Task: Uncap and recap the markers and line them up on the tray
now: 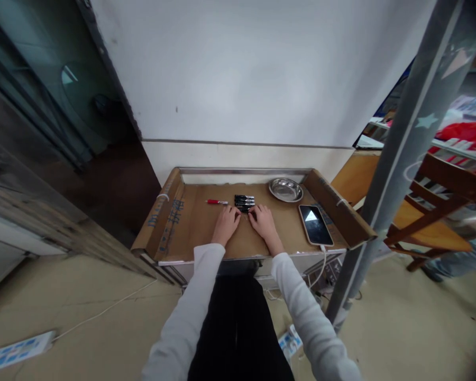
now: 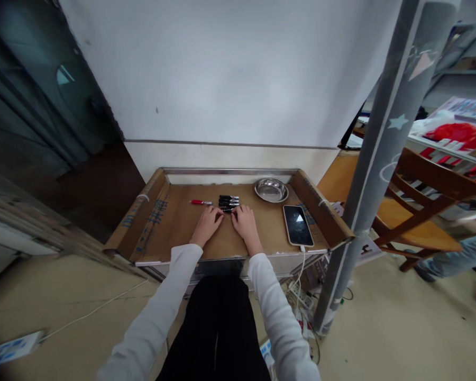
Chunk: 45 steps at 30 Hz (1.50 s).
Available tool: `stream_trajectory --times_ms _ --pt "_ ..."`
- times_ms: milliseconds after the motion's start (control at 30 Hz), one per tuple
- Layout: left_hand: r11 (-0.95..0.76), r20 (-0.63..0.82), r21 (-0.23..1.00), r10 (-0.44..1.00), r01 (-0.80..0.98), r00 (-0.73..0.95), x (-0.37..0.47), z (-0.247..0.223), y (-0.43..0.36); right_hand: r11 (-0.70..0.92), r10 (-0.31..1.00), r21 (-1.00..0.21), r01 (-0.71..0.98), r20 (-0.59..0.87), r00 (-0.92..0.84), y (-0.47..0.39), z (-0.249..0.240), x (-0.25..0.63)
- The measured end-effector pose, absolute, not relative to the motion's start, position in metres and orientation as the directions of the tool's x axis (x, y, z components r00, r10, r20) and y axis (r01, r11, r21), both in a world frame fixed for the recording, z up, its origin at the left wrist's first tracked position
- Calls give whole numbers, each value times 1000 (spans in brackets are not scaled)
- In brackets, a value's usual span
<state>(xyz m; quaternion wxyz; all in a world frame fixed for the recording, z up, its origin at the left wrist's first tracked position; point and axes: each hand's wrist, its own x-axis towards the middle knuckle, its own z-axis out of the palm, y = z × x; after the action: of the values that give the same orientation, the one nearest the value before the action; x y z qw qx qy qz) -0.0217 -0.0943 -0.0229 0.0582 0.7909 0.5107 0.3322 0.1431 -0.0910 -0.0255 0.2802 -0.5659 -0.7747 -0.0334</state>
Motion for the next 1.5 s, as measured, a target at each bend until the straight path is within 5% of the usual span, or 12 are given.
stream_trajectory --times_ms 233,500,867,1267,1500 --pt "-487 484 440 836 754 258 -20 -20 -96 374 837 -278 885 513 -193 -90 -26 144" --pt "-602 440 339 781 723 444 -18 -15 -98 292 845 -266 919 522 -117 -89 -27 146" --pt "-496 483 520 842 695 240 -18 -16 -91 386 846 -288 876 489 -213 -91 -24 144" --pt "-535 431 662 845 525 317 -18 -15 -91 583 776 -393 711 527 -346 -101 -15 141" --pt "-571 487 568 814 592 317 -15 -14 -92 515 798 -357 779 531 -284 -102 -14 143"
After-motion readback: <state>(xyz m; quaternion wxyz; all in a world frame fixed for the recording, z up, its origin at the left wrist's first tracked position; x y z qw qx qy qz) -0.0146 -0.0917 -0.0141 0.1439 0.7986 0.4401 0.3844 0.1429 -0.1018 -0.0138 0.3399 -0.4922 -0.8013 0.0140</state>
